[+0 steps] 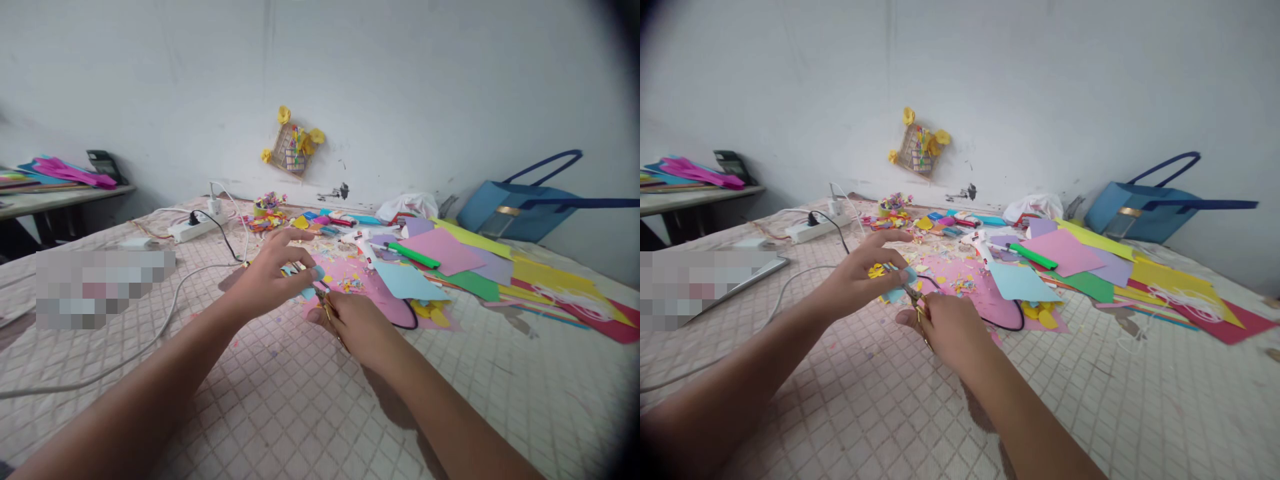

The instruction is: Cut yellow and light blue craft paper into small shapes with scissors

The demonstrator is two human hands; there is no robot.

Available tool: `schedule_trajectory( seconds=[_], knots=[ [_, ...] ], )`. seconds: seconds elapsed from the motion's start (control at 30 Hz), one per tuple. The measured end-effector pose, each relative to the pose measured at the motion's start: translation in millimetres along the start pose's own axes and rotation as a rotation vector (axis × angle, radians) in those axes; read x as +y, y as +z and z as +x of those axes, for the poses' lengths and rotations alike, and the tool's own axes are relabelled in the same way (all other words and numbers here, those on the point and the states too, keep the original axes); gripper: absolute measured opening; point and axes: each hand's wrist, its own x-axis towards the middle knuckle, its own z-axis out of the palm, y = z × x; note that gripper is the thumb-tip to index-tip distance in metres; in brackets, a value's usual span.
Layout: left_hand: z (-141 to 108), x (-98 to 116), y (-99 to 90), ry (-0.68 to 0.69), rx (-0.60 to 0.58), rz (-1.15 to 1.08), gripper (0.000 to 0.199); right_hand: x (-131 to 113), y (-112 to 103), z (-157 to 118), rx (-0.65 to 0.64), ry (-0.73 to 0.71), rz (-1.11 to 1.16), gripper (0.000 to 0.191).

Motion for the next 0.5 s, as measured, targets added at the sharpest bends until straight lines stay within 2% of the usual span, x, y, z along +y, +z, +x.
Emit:
schedule_trajectory(
  seconds=[0.2, 0.33, 0.5],
  knots=[
    [1, -4, 2.4, -0.039, 0.025, -0.132, 0.012, 4, 1, 1, -0.036, 0.006, -0.015, 0.051],
    [3, -6, 2.0, -0.148, 0.069, -0.300, 0.013, 6, 0, 0, -0.048, 0.009, -0.064, 0.052],
    [4, -5, -0.1, -0.234, 0.118, -0.437, 0.012, 10, -13, 1, 0.031, 0.081, -0.213, 0.049]
  ],
)
